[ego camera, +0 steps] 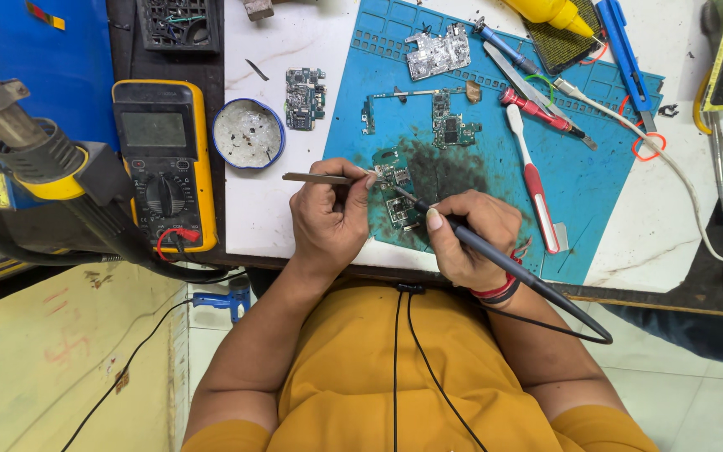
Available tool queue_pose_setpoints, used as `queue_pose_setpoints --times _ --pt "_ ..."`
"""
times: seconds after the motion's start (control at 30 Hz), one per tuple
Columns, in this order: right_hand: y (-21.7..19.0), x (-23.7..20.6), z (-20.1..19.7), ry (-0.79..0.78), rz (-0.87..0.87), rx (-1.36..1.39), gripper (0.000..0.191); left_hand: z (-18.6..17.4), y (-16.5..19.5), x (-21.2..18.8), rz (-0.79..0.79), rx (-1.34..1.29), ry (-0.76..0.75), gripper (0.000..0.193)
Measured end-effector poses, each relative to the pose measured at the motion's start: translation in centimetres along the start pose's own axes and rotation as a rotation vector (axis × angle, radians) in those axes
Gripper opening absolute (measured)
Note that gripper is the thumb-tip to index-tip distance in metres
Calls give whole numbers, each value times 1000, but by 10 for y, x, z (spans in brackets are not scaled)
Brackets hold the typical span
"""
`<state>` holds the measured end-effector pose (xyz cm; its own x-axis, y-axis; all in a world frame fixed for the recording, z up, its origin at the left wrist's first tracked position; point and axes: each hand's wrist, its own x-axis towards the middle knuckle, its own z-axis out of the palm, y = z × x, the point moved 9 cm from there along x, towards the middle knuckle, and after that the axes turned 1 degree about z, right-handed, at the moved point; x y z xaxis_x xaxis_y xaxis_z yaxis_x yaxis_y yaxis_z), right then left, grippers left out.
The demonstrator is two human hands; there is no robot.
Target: The person solders a small circuit board on a repair bench, holding the board with a tool in one hand while applying a soldering iron and solder wire to the board's components. They occasionally reposition the board and dip the iron tip in a small container during the work.
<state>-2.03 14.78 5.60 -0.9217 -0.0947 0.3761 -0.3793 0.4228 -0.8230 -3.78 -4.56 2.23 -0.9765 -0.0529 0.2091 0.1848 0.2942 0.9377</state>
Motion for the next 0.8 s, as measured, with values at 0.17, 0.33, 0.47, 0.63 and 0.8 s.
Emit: queue_pose_setpoints --times 0.17,0.33,0.47,0.63,0.8 --pt "0 1 1 -16 3 2 10 2 4 0 39 -11 -19 13" --pt "1 0 1 -14 16 1 9 4 3 1 18 18 -34 12" --pt "1 0 -1 1 10 8 9 4 5 2 38 9 -44 12" --pt "2 -1 0 -6 15 -8 9 4 4 2 27 -5 -44 12" --pt "1 0 0 -1 6 -8 9 2 3 1 24 3 -17 15"
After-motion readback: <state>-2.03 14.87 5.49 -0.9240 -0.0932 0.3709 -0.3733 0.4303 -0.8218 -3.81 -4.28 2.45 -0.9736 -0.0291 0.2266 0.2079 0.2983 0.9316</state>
